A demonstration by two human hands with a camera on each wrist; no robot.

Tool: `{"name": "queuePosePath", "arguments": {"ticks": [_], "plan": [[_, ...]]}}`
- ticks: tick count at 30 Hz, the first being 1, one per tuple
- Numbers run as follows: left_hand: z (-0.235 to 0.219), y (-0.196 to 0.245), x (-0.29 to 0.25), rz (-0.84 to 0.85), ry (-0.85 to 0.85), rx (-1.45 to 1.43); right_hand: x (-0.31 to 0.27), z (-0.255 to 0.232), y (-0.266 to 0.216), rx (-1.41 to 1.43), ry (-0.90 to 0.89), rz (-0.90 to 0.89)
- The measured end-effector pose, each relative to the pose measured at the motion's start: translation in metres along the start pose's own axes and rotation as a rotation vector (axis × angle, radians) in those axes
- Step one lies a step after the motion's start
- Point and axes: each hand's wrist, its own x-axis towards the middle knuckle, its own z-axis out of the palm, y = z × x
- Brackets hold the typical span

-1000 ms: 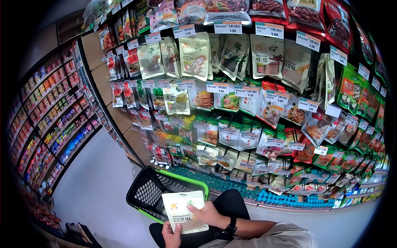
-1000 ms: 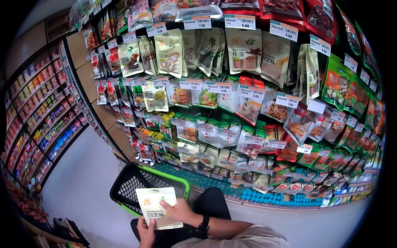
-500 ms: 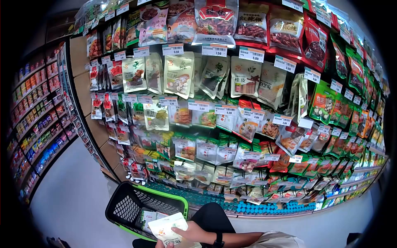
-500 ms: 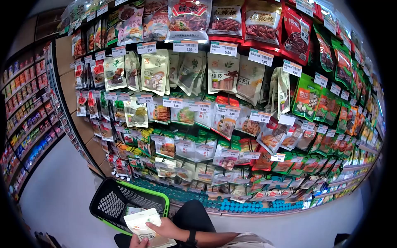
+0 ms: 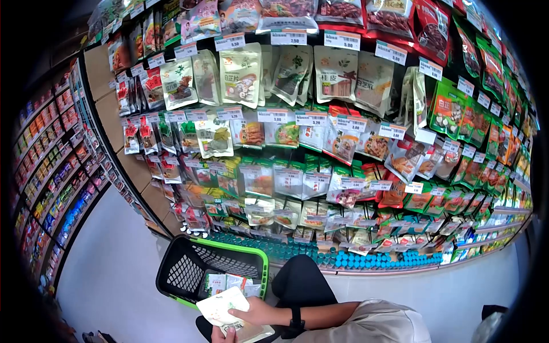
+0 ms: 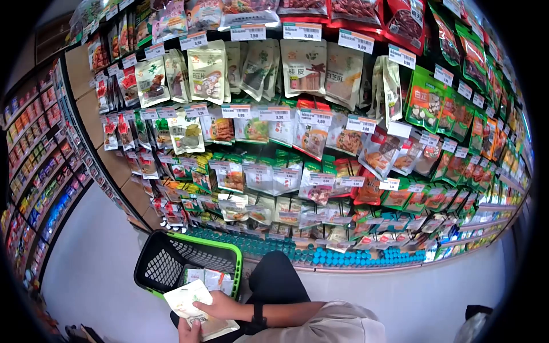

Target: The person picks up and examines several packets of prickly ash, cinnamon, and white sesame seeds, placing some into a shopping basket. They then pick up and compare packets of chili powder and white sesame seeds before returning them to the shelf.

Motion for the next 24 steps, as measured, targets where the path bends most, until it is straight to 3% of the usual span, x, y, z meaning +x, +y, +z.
{"name": "queuePosePath", "arguments": {"ticks": [2, 5, 6, 7, 8, 9, 10, 11, 12, 14, 19, 20, 22, 24], "plan": [[0.004, 0.004, 0.0, -0.03, 0.055, 0.009, -0.003, -0.006, -0.013, -0.013, -0.047, -0.003], [0.013, -0.003, 0.01, -0.027, 0.021, -0.081, 0.004, -0.034, -0.012, -0.211, 0.014, -0.152], [0.017, -0.002, 0.013, -0.011, 0.013, -0.122, -0.002, -0.062, -0.065, -0.466, 0.063, -0.118], [0.027, 0.019, 0.015, 0.028, -0.06, -0.088, 0.011, -0.093, -0.054, -0.454, 0.164, -0.113], [0.036, 0.027, 0.02, 0.069, -0.082, -0.103, 0.006, -0.123, -0.081, -0.359, 0.368, -0.217], [0.039, 0.03, 0.026, 0.083, -0.126, -0.071, -0.003, -0.159, -0.108, -0.407, 0.542, -0.205], [0.043, 0.033, 0.032, 0.095, -0.17, -0.037, -0.018, -0.191, -0.139, -0.428, 0.702, -0.402], [0.048, 0.036, 0.037, 0.091, -0.193, -0.039, -0.031, -0.219, -0.161, -0.321, 0.813, -0.502], [0.053, 0.038, 0.044, 0.091, -0.2, -0.037, -0.052, -0.242, -0.195, -0.405, 0.964, -0.474], [0.064, 0.04, 0.056, 0.089, -0.209, -0.044, -0.084, -0.287, -0.245, -0.458, 1.102, -0.648], [0.085, 0.066, 0.086, 0.036, -0.326, -0.005, -0.105, -0.39, -0.331, -0.537, 1.032, -0.74], [0.094, 0.067, 0.091, 0.082, -0.331, -0.03, -0.105, -0.399, -0.347, -0.603, 1.118, -0.648], [0.109, 0.067, 0.102, 0.177, -0.337, -0.08, -0.092, -0.421, -0.361, -0.535, 1.122, -0.768], [0.114, 0.059, 0.112, 0.215, -0.406, 0.013, -0.09, -0.431, -0.376, -0.572, 1.213, -0.702]]}}
